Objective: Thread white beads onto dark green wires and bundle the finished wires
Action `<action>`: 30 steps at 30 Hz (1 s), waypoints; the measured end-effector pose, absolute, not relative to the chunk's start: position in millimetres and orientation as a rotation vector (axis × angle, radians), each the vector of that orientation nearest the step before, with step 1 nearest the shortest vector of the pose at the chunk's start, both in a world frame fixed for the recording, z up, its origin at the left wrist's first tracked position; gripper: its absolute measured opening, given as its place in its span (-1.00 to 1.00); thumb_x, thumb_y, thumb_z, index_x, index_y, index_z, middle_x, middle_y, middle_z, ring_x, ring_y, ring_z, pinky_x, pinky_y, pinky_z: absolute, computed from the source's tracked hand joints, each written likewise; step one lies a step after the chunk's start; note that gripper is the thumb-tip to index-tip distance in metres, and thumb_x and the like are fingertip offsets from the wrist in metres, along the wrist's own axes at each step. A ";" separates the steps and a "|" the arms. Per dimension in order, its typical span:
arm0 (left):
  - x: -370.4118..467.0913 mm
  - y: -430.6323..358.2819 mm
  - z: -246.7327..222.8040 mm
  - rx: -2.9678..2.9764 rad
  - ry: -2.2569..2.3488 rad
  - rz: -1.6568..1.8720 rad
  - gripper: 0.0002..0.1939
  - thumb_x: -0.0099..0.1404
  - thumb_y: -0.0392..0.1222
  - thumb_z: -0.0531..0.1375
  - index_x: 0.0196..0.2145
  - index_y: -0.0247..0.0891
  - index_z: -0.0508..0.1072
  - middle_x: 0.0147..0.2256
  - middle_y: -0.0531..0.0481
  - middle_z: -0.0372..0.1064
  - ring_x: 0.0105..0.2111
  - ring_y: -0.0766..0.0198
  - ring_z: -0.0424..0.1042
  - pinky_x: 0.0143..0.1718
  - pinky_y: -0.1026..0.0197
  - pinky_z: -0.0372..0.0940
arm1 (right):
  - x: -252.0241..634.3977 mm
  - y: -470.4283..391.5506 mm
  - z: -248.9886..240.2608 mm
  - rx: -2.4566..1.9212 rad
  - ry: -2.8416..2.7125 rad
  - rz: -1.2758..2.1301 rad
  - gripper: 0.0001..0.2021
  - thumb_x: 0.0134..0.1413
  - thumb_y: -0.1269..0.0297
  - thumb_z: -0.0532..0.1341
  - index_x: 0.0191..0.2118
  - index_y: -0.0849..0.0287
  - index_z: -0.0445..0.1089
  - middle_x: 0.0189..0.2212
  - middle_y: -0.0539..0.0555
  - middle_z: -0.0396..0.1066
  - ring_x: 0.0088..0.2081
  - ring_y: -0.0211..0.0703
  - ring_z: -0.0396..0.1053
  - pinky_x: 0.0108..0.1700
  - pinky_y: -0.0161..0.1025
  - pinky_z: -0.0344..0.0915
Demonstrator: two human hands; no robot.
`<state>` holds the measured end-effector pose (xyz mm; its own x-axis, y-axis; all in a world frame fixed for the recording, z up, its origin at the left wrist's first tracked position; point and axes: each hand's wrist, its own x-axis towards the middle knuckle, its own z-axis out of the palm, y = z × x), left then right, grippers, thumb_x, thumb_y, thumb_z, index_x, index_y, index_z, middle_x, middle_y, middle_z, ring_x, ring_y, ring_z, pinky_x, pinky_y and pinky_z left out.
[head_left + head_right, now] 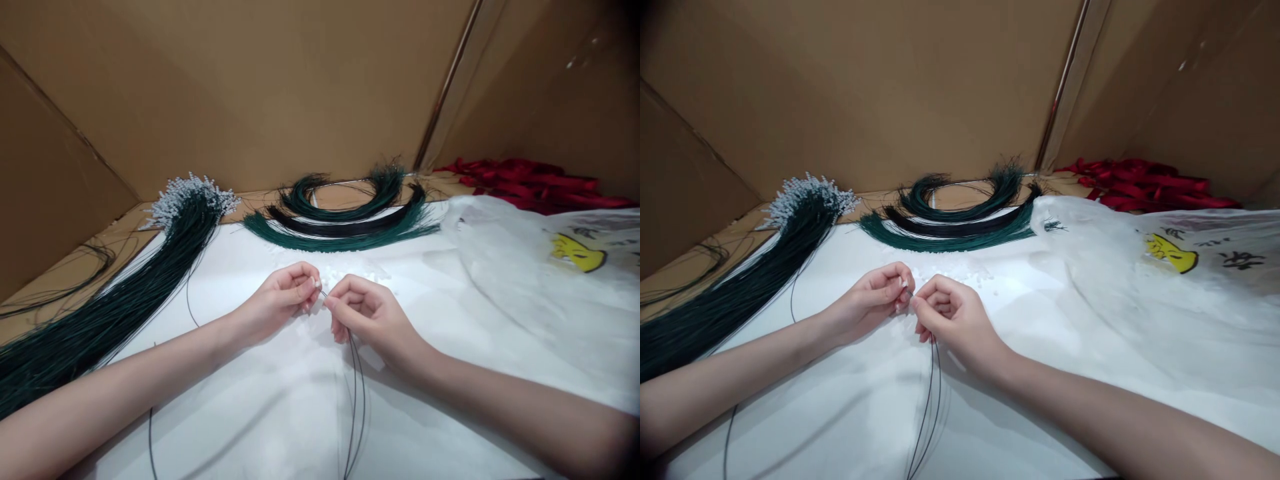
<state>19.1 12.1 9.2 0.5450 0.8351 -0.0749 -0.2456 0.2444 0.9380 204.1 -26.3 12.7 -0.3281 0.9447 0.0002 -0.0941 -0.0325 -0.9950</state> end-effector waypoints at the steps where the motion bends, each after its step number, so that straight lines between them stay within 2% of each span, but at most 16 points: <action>1: 19.3 11.7 8.7 1.061 0.652 0.816 -0.72 0.19 -0.09 0.36 -0.32 -0.30 0.38 -0.50 0.08 0.26 -0.51 0.43 0.20 -0.41 0.33 0.06 | 204.0 -27.1 13.6 -0.973 -1.361 1.507 -0.88 0.13 0.34 0.27 -0.41 0.20 0.34 -0.63 -0.08 0.37 -0.58 -0.37 0.30 -0.48 -0.40 0.25; 30: 21.1 10.4 7.9 1.006 0.623 0.805 -0.73 0.17 -0.10 0.37 -0.33 -0.30 0.40 -0.52 0.07 0.26 -0.50 0.38 0.20 -0.38 0.27 0.08 | 203.5 -28.7 12.3 -0.980 -1.377 1.458 -0.90 0.12 0.36 0.27 -0.40 0.19 0.36 -0.62 -0.08 0.37 -0.57 -0.36 0.31 -0.47 -0.39 0.26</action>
